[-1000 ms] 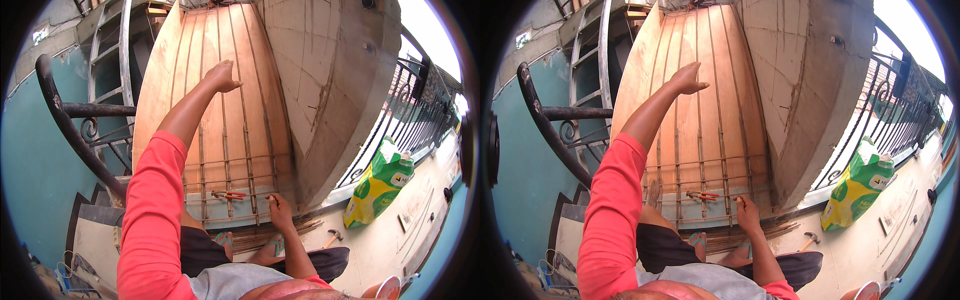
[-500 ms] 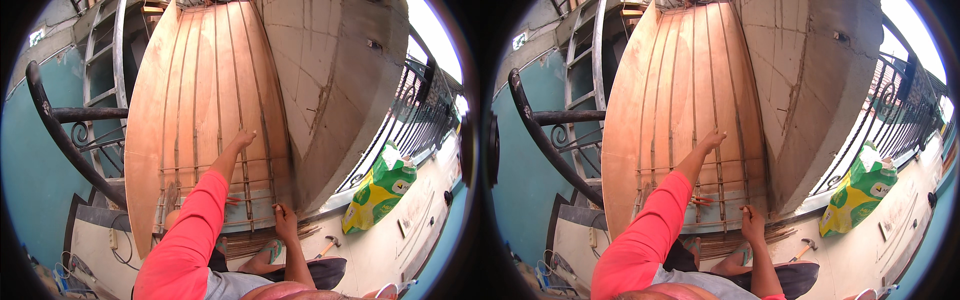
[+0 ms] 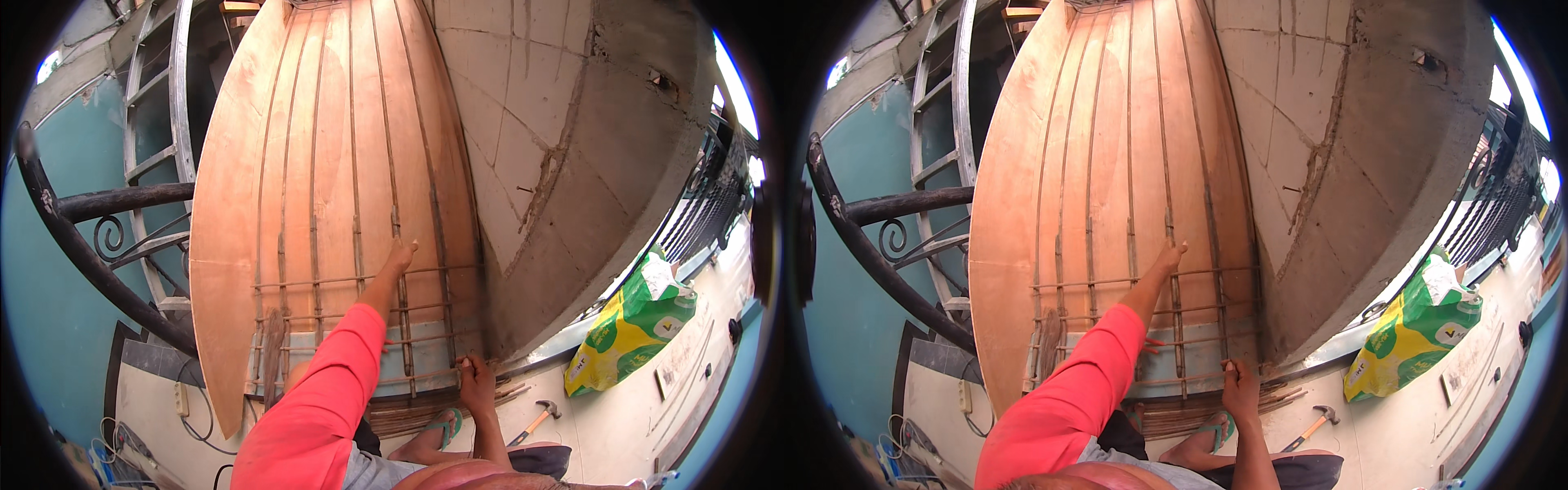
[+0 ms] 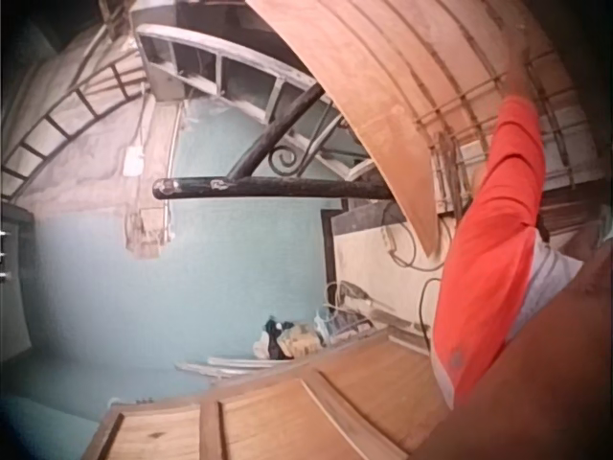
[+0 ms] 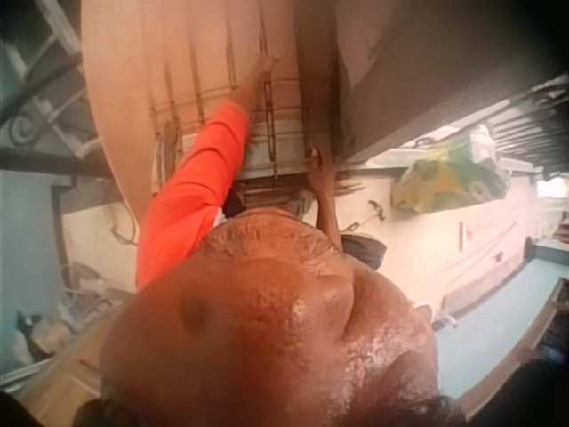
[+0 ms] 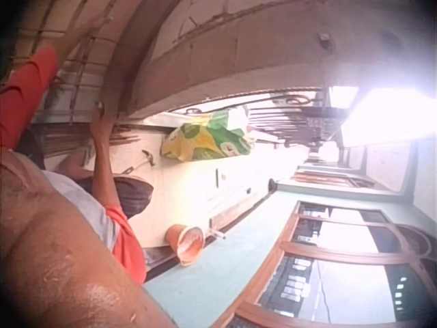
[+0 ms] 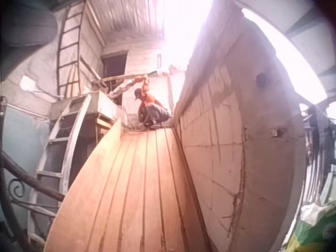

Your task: The person ties metal rebar rods together using wire and pliers to form a grid structure on a wooden surface. They repeatedly wrap wire around intersections and twist it to secure the rods in place.

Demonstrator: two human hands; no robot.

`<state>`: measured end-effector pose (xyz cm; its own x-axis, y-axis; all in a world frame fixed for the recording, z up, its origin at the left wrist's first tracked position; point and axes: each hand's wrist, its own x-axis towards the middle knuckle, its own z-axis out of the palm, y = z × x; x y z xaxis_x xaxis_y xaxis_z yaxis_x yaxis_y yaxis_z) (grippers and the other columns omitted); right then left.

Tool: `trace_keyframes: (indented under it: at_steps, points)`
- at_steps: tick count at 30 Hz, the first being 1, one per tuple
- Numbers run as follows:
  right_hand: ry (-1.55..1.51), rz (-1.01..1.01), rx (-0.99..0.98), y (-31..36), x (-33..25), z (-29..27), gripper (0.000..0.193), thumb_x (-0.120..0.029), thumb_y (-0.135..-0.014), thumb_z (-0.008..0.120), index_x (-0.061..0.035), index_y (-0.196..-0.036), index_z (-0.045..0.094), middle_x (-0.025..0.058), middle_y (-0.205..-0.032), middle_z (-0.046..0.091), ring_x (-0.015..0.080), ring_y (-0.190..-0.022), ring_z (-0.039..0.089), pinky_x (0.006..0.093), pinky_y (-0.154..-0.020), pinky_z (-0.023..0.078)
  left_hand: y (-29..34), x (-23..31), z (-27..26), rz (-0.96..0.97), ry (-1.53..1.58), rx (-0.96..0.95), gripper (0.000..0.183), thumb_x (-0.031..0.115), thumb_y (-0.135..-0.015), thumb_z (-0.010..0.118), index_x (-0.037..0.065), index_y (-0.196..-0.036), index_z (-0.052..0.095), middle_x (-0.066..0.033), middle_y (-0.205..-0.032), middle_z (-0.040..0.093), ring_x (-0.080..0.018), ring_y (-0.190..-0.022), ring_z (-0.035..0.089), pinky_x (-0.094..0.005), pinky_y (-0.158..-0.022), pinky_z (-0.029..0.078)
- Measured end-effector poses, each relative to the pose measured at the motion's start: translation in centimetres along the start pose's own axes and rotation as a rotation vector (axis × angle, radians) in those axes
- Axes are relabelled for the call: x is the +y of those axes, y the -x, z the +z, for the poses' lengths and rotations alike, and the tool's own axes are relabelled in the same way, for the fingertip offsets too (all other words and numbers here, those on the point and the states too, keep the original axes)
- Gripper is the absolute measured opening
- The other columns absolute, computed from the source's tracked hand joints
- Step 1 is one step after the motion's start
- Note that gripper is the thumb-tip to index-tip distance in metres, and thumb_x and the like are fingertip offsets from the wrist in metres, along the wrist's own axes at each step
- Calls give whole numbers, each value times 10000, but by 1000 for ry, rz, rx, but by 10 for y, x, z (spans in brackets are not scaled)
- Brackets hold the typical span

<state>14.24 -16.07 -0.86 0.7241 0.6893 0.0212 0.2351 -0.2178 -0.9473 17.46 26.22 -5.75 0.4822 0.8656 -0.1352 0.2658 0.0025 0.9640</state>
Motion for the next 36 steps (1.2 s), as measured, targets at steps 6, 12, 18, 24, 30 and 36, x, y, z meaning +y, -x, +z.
trace_keyframes:
  at_steps: [6,12,18,24,30,36]
  points:
    - [34,-10,29,-4,5,0,225,-189,-1057,539,-40,-1072,706,22,-708,545,98,-663,481,292,-621,409,-6,-7,4,-29,-2,-237,980,452,-948,654,-57,-1618,151,-244,-1682,230,-368,-1550,259,-415,-1241,251]
    - [52,18,38,-3,4,-6,251,-218,-1056,538,-36,-1083,708,92,-669,552,141,-619,521,330,-606,431,1,-3,10,-40,-185,-32,1045,514,-889,710,-47,-1613,208,-277,-1676,210,-375,-1544,269,-426,-1235,262]
    - [88,-30,99,-8,13,-7,248,-211,-1056,538,-36,-1095,709,66,-627,522,134,-585,488,325,-572,405,-12,-26,33,6,-220,111,1055,517,-864,735,-40,-1611,239,-297,-1666,219,-385,-1529,292,-435,-1229,269]
    - [66,50,50,-7,8,-5,243,-218,-1056,546,-41,-1102,705,88,-666,553,141,-612,508,334,-598,421,-24,-19,15,-16,-79,45,1096,529,-853,746,-68,-1601,212,-288,-1692,95,-384,-1563,188,-418,-1235,256]
    - [77,31,61,-7,9,-3,246,-222,-1055,545,-39,-1095,704,107,-717,594,152,-644,536,325,-639,454,-8,5,-5,-77,210,-139,991,546,-919,655,-58,-1597,258,-262,-1667,252,-370,-1546,254,-445,-1227,251]
    - [38,0,36,-7,7,4,230,-207,-1050,547,-56,-1083,717,81,-772,646,141,-702,559,321,-666,457,-32,-17,-24,10,230,-138,1011,554,-921,643,-52,-1610,217,-259,-1665,258,-357,-1559,224,-493,-1241,193]
